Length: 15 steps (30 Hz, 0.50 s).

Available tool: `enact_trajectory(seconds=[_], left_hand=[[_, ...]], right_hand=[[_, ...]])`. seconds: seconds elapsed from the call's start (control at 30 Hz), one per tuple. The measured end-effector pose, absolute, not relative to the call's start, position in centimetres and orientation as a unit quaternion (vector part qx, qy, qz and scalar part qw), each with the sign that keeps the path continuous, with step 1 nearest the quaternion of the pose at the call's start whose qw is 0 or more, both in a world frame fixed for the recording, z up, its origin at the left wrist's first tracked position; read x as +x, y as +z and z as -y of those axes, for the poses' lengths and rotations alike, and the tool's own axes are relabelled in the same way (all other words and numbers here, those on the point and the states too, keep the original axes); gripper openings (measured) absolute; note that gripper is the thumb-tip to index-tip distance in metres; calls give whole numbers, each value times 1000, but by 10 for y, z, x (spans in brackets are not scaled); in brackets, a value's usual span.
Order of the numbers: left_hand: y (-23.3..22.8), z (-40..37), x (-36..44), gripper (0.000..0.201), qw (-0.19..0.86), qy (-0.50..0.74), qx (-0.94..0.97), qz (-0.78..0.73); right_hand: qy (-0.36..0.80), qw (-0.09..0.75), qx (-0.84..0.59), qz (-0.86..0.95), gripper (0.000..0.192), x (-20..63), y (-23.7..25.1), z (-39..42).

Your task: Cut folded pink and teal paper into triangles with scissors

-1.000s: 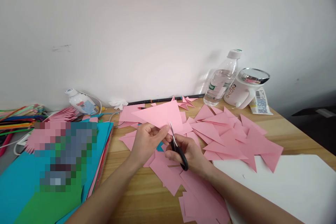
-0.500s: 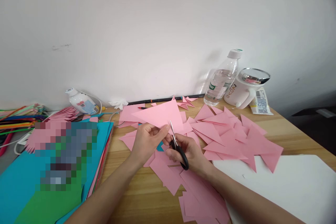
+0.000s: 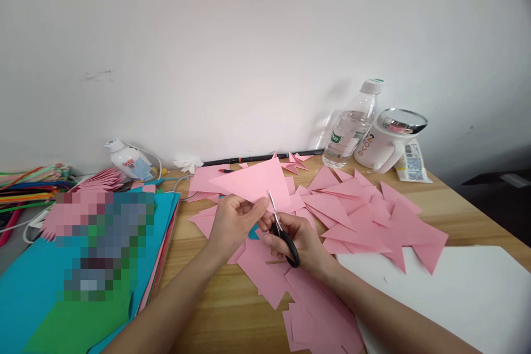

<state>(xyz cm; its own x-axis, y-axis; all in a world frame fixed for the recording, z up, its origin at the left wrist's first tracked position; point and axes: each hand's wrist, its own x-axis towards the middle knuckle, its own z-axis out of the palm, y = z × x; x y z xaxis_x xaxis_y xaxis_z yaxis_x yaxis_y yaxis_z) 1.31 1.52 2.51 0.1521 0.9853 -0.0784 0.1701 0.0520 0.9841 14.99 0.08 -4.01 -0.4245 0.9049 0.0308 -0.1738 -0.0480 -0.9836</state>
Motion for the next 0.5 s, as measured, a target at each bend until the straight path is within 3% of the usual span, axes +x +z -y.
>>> enact_trajectory(seconds=[0.5], left_hand=[[23, -18, 8, 25, 494, 418, 553, -525]], right_hand=[[642, 421, -347, 539, 23, 150, -42, -1]])
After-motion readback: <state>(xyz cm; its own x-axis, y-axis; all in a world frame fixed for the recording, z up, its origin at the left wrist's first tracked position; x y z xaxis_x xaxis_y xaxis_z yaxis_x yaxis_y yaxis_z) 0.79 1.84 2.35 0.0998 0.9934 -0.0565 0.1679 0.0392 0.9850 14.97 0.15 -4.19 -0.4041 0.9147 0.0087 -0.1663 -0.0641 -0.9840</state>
